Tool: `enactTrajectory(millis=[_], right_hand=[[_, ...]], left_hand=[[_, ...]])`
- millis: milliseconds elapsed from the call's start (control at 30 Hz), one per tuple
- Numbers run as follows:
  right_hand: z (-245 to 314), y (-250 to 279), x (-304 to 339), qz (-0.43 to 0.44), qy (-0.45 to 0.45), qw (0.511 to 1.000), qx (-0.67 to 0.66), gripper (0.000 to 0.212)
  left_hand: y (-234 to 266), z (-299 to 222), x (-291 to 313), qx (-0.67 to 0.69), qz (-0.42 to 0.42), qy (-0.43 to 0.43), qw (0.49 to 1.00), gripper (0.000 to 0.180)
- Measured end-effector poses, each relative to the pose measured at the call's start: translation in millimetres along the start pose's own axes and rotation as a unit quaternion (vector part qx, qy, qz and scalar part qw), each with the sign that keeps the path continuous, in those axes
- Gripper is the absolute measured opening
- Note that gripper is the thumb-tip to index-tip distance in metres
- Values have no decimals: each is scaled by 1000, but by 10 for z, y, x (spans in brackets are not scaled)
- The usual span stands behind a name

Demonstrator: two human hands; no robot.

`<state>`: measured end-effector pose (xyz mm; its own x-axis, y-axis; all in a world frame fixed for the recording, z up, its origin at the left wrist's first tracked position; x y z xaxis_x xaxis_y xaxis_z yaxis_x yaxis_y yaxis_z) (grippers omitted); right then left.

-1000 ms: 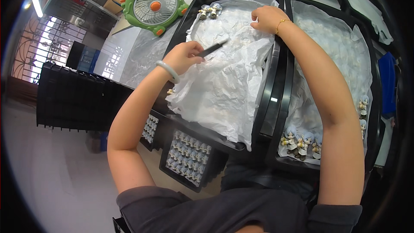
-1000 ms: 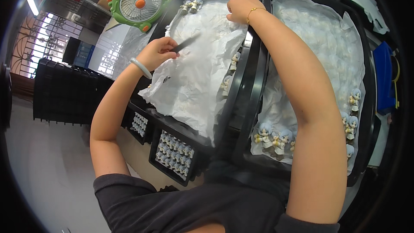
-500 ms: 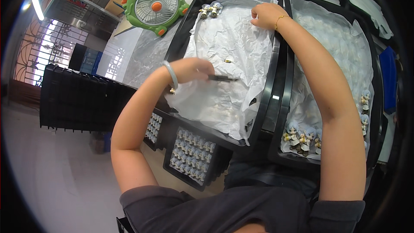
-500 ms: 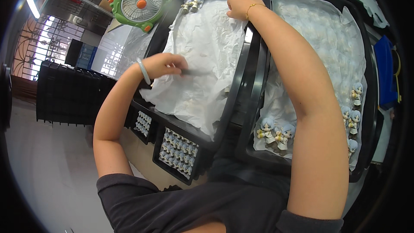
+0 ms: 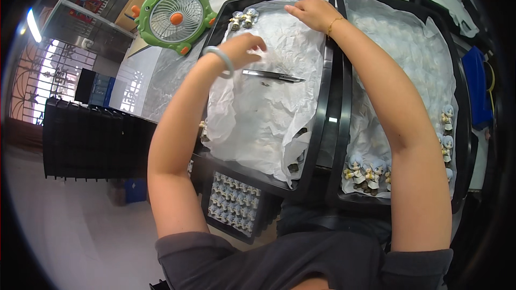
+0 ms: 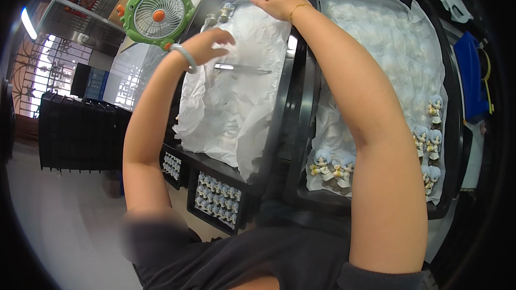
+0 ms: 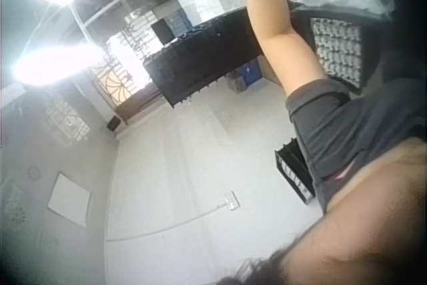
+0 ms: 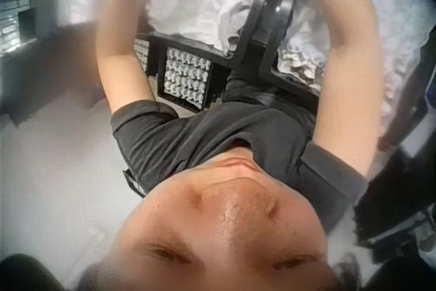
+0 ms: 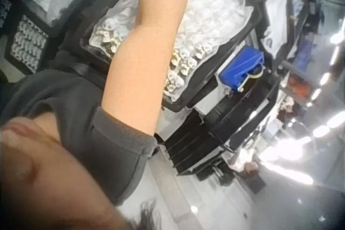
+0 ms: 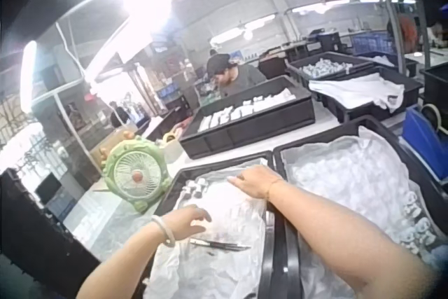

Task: The person picks small figurines from a tray, attaches a small accessory to each one, and places the completed figurines into a separate tray. The process is repeated for multiple figurines.

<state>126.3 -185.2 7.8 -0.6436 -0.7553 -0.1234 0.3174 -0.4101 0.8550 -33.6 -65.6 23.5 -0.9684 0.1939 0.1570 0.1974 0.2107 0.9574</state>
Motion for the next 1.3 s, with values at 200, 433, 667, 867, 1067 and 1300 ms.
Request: enactTrajectory(millis=[200,433,667,867,1067,1300], right_hand=[[-114,258,68,49,-41,895,-441,46],[-395,1622,1202,52,-1,880,-472,53],[-669,1937,2235,-194,32,878,-437,35],[-264,1319,2539,-197,271,937,-98,13],[-380,1385,2522,-278,261,916,-125,18],[-330,1413,2621,-280,271,907,-158,13]], left_hand=[[565,-194,515,100,-6,126,987,22],[471,-1366,240,87,-36,-34,995,25],[-407,-2811,-1324,135,-47,-302,943,27],[-917,-3415,-2175,139,-17,-166,976,40],[-639,-3101,-1852,274,-39,-179,944,38],[-138,-2299,-763,641,-46,43,765,48]])
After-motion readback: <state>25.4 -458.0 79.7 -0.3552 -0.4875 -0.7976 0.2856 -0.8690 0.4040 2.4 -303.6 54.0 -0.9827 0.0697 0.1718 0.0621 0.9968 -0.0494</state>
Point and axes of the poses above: each hand's wrist, its own x-axis away from the middle knuckle, its own y-axis out of the back of the hand, z = x × y, the point moved 4 cm from there along -x, towards the middle knuckle, and after that the axes turned 8 degrees about -y, right-handed, at the moved point
